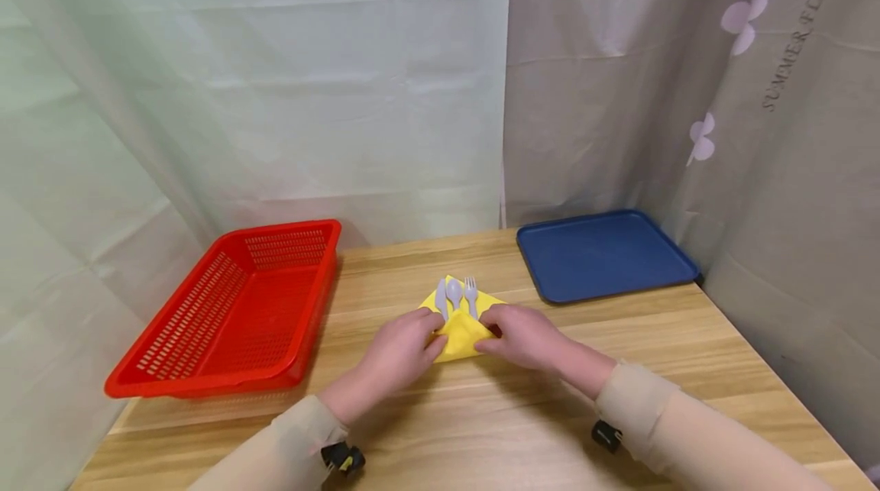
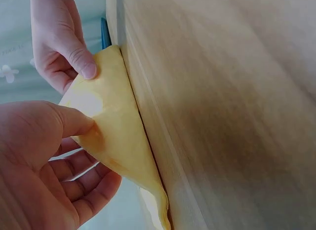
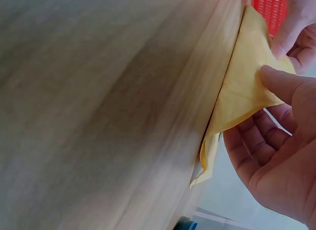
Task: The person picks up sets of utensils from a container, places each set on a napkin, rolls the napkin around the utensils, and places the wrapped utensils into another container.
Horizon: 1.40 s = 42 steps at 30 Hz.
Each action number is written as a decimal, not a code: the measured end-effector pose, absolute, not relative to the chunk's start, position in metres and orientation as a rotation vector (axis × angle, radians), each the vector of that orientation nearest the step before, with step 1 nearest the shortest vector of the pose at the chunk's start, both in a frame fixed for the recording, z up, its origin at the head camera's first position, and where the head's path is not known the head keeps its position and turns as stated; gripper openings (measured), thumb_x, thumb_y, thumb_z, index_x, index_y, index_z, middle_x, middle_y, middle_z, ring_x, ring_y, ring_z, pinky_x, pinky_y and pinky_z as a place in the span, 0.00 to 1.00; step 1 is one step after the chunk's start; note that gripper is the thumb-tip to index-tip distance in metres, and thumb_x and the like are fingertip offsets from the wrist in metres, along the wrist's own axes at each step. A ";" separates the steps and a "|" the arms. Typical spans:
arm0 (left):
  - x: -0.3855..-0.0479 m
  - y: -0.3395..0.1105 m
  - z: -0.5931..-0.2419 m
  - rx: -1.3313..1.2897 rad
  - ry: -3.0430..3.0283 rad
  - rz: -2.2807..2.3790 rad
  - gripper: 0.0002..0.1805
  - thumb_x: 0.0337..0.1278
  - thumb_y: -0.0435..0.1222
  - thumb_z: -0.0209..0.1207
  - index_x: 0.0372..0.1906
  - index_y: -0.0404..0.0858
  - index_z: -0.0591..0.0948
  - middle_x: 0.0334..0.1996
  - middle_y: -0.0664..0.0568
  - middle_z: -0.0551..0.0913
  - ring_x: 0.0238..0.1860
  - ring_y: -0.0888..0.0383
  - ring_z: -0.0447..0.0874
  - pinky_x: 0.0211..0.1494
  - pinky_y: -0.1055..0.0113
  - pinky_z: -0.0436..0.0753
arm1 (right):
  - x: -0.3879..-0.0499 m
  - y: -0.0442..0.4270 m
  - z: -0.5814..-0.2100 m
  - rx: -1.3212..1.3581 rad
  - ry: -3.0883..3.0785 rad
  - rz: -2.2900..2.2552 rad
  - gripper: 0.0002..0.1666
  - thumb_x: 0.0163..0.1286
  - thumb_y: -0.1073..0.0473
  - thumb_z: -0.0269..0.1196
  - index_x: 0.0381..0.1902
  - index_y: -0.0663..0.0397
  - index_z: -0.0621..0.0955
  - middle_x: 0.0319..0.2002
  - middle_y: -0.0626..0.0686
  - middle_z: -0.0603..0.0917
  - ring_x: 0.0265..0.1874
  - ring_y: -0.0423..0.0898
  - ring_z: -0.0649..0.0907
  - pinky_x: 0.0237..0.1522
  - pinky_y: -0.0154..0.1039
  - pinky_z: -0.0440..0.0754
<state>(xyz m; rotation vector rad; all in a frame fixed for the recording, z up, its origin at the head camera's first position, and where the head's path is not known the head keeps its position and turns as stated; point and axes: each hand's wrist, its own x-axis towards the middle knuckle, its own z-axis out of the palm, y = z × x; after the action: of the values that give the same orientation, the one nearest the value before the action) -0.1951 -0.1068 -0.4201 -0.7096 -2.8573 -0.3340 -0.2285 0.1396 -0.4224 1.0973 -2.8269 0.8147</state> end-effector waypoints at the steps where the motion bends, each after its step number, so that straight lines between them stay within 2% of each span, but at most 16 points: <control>1: -0.197 -0.107 -0.421 -0.699 -2.861 -0.335 0.14 0.73 0.39 0.71 0.31 0.46 0.78 0.28 0.57 0.74 0.27 0.57 0.71 0.29 0.65 0.72 | -0.229 0.140 -0.422 1.083 -2.839 0.833 0.20 0.69 0.54 0.80 0.27 0.44 0.77 0.23 0.40 0.70 0.23 0.36 0.68 0.29 0.34 0.66; 15: -0.215 -0.108 -0.429 -0.658 -2.844 -0.334 0.17 0.73 0.38 0.70 0.28 0.45 0.76 0.25 0.56 0.73 0.26 0.57 0.71 0.29 0.62 0.73 | -0.238 0.140 -0.423 0.905 -2.951 0.902 0.15 0.73 0.55 0.77 0.28 0.44 0.82 0.24 0.41 0.76 0.23 0.39 0.73 0.30 0.37 0.70; 24: -0.220 -0.107 -0.432 -0.621 -2.876 -0.342 0.14 0.74 0.38 0.70 0.30 0.44 0.79 0.26 0.55 0.73 0.26 0.57 0.71 0.29 0.62 0.73 | -0.237 0.139 -0.427 0.872 -2.919 0.697 0.17 0.71 0.54 0.78 0.27 0.42 0.81 0.23 0.39 0.75 0.23 0.38 0.72 0.28 0.38 0.70; 32: -0.224 -0.106 -0.437 -0.605 -2.886 -0.356 0.10 0.73 0.37 0.71 0.33 0.42 0.84 0.29 0.54 0.76 0.28 0.56 0.73 0.32 0.62 0.76 | -0.235 0.141 -0.427 0.838 -2.920 0.600 0.15 0.69 0.55 0.80 0.28 0.42 0.83 0.26 0.39 0.78 0.24 0.37 0.75 0.29 0.39 0.75; 37: -0.227 -0.105 -0.438 -0.602 -2.895 -0.340 0.10 0.73 0.38 0.71 0.33 0.42 0.85 0.29 0.53 0.77 0.28 0.56 0.73 0.33 0.61 0.77 | -0.234 0.140 -0.430 0.922 -2.816 0.493 0.13 0.65 0.58 0.83 0.40 0.47 0.86 0.36 0.44 0.83 0.32 0.42 0.82 0.33 0.41 0.82; 40: -0.227 -0.105 -0.438 -0.596 -2.904 -0.326 0.10 0.72 0.38 0.72 0.34 0.41 0.85 0.30 0.53 0.77 0.29 0.56 0.74 0.34 0.61 0.77 | -0.236 0.138 -0.433 1.065 -2.701 0.421 0.19 0.64 0.62 0.82 0.51 0.52 0.88 0.46 0.48 0.86 0.44 0.48 0.87 0.45 0.46 0.87; 42: -0.228 -0.104 -0.438 -0.588 -2.915 -0.321 0.09 0.72 0.39 0.72 0.35 0.41 0.86 0.31 0.53 0.78 0.29 0.56 0.74 0.34 0.61 0.77 | -0.238 0.137 -0.435 1.178 -2.637 0.378 0.22 0.65 0.64 0.81 0.56 0.54 0.89 0.52 0.51 0.87 0.51 0.51 0.87 0.53 0.49 0.88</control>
<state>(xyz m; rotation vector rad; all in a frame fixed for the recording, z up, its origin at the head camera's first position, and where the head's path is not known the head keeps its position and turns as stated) -0.2278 -0.1041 -0.4382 -0.5879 -2.9155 -0.3212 -0.2377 0.1368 -0.4352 1.1779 -2.6368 0.3777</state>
